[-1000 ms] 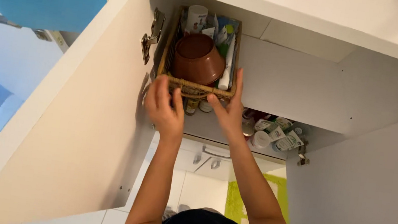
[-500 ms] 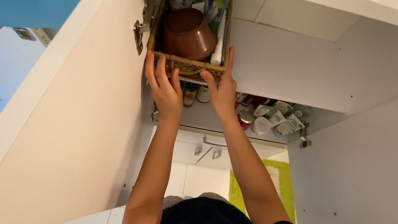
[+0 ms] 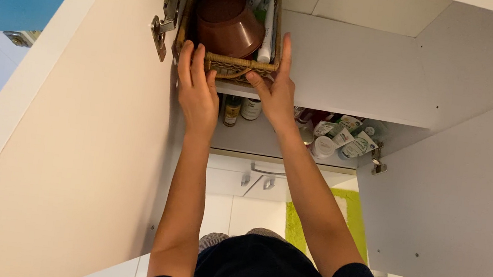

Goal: Organize bathroom supplies by placing a shelf board in a cabinet and arranging bottles and jars, occasionally wiping them with a cloth.

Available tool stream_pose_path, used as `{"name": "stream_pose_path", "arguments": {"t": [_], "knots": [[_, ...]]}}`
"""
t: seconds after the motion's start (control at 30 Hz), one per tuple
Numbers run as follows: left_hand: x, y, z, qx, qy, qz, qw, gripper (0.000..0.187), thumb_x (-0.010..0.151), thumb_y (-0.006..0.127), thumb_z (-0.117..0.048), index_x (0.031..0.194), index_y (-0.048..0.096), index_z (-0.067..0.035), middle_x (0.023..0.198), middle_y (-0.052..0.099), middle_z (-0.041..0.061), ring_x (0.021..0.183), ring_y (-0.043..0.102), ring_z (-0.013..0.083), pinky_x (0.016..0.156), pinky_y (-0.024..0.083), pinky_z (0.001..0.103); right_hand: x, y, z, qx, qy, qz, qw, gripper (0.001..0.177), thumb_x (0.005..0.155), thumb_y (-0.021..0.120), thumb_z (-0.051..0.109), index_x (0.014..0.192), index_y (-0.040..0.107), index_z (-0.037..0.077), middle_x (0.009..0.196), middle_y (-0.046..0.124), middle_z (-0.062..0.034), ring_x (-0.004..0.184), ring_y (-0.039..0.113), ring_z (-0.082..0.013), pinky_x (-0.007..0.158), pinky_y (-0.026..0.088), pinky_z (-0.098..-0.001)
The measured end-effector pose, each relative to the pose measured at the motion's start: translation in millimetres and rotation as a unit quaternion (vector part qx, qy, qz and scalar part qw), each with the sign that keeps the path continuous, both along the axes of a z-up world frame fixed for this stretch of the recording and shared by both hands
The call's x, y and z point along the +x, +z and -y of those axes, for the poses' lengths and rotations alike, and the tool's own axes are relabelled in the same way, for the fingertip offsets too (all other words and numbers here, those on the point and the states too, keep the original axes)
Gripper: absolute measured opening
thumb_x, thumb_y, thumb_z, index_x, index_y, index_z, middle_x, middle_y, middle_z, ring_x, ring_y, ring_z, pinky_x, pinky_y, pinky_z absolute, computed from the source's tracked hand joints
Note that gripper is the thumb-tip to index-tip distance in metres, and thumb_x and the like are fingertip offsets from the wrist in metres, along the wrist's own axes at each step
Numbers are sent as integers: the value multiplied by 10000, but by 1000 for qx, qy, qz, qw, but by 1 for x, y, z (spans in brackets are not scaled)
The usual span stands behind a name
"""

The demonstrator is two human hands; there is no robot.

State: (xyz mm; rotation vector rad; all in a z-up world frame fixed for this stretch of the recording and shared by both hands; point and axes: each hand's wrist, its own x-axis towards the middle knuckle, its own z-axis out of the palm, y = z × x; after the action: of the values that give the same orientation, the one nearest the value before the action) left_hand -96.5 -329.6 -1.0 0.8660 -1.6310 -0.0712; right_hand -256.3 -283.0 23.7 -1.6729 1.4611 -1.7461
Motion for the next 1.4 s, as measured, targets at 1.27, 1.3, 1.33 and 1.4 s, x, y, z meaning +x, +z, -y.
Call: {"name": "stream_pose_path", "arguments": {"t": [1.27, 1.3, 1.33, 1.4], "knots": [[-4, -47, -96, 86, -163, -150, 971, 1100, 637, 993, -261, 1482, 292, -208, 1667, 101, 223, 1593, 205, 392, 1291, 373, 535, -96, -18, -67, 36, 20, 199, 979, 903, 969, 609, 628, 1622, 247, 119, 1598, 410, -173, 1467, 437, -327, 1132, 474, -502], [-3, -51, -97, 84, -190, -169, 964, 1097, 618, 1001, -266, 1465, 305, -222, 1665, 114, 217, 1584, 232, 389, 1281, 398, 533, -95, -20, -71, 27, 17, 205, 978, 903, 957, 639, 603, 1616, 258, 117, 1585, 426, -172, 1446, 463, -321, 1121, 486, -498], [-2, -50, -98, 86, -186, -169, 964, 1097, 618, 1001, -266, 1465, 305, -222, 1665, 114, 217, 1584, 232, 389, 1281, 398, 533, -93, -20, -72, 30, 19, 206, 978, 903, 957, 639, 603, 1616, 258, 117, 1585, 426, -172, 1446, 463, -321, 1121, 486, -498], [-1, -51, -102, 68, -156, -137, 976, 1141, 515, 999, -253, 1431, 320, -217, 1637, 155, 196, 1571, 224, 389, 1302, 300, 568, -90, -20, -78, 10, 30, 231, 972, 872, 972, 698, 516, 1615, 281, 99, 1583, 431, -156, 1428, 486, -296, 1146, 481, -475]]}}
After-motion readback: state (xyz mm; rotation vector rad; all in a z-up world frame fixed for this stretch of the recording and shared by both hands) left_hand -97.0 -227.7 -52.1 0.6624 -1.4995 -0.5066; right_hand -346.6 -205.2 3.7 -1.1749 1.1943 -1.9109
